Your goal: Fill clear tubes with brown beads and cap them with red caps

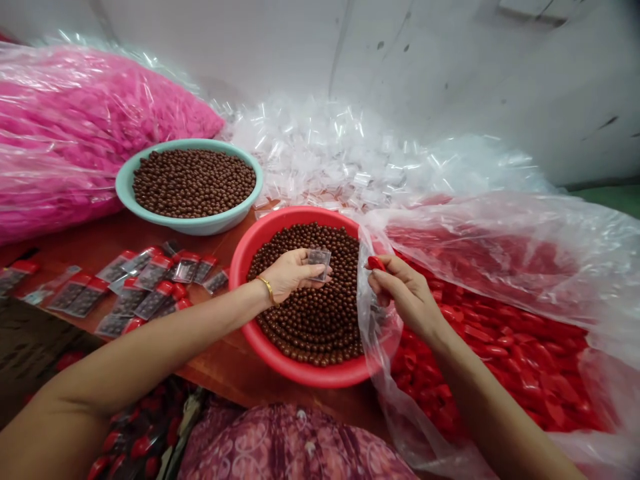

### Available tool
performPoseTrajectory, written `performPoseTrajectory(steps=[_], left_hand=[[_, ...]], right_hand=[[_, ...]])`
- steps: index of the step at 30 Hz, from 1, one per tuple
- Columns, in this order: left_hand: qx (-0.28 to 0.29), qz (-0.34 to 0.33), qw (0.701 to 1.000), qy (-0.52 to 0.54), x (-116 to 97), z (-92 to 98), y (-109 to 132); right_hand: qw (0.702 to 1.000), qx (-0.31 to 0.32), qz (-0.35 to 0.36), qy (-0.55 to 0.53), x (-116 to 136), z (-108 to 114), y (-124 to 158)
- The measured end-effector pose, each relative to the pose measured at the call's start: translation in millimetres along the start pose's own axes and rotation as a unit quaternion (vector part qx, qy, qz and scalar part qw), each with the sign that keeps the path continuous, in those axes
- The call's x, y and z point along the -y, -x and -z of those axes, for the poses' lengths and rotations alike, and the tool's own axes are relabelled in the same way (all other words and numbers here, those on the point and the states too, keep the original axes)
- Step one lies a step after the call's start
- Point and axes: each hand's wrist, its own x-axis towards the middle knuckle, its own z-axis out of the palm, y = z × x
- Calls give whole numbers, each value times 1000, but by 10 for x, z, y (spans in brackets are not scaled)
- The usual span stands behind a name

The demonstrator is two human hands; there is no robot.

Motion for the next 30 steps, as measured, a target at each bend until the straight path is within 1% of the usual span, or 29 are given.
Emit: performPoseTrajectory(steps=[5,9,11,13,16,18,22,27,30], left_hand=[[0,-6,999,-36,-8,-30,7],[-20,-27,998,-58,4,-9,-9],[-8,-36,997,-68,18,2,-6],[19,-68,993,-97,33,0,10],[58,-148,977,-146,44,-23,43],[74,-172,969,-160,40,-40,61],[84,-160,969,-169,28,-41,82],[139,-91,971,-171,34,-11,91],[169,-64,967,-182,37,-7,95]], right_hand=[[1000,-1,-18,-20,-32,1,-30],[1000,0,-22,-21,-57,-5,-43],[1000,1,-22,-23,-67,-12,-51],[999,3,-20,-30,-73,-18,-60],[999,5,-9,-38,-61,-29,-73],[999,10,4,-33,-37,-42,-80],[999,26,26,-25,9,-85,-105],[996,-37,63,-47,22,-121,-229],[994,-38,43,-95,33,-151,-318]])
